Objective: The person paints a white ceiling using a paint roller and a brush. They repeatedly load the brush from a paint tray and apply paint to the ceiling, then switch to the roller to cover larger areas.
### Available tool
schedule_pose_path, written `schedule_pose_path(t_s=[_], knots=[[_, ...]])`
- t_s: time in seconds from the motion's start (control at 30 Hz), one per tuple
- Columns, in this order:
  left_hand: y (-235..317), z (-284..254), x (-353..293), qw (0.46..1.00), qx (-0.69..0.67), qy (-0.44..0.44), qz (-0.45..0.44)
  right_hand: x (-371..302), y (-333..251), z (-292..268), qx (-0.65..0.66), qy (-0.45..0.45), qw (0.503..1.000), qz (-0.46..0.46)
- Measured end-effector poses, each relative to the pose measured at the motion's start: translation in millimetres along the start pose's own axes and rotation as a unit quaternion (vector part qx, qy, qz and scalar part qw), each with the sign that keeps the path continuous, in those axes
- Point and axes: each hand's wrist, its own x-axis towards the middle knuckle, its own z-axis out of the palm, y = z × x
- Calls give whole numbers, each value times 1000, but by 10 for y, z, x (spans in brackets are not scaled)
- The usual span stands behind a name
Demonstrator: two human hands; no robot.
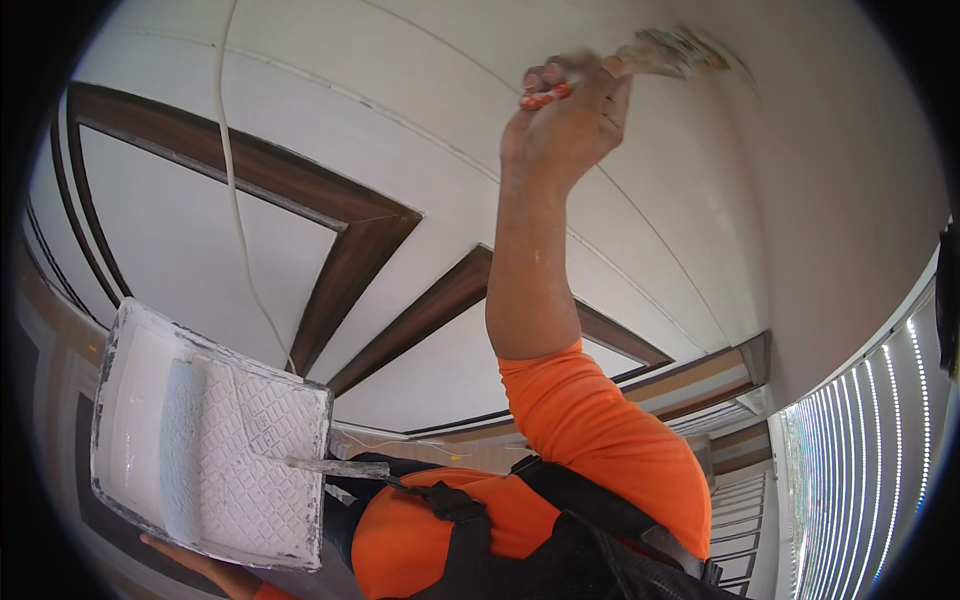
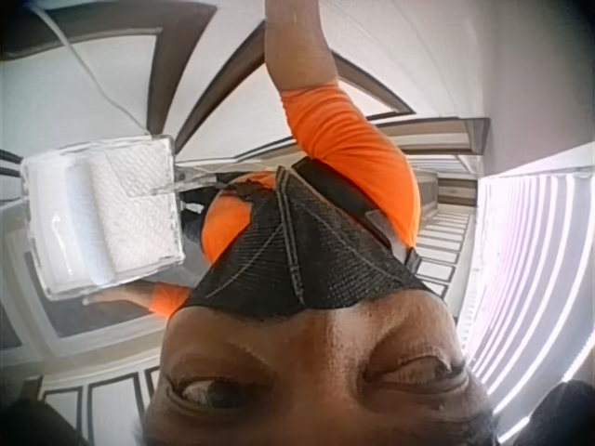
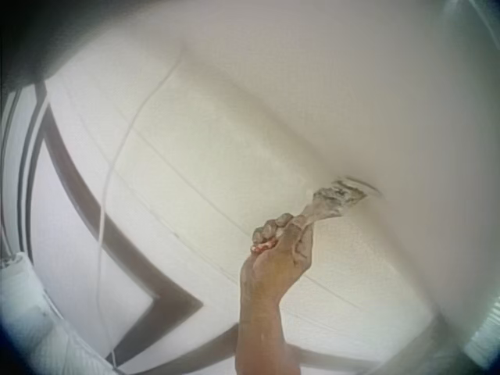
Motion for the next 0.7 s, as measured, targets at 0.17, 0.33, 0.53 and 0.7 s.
schedule_pose_path(t_s=[0.17,0.33,0.53,0.7], knots=[[-31,0,123,999,-24,-20,5,-507,209,99,-50,-182,980,65],[-137,-177,187,993,-77,-86,2,-1347,134,-71,-95,-332,919,193],[-184,-205,230,988,-139,-70,12,-2074,16,57,-159,-515,807,242],[-294,-277,241,991,-116,-65,11,-2356,22,223,-169,-642,741,105]])
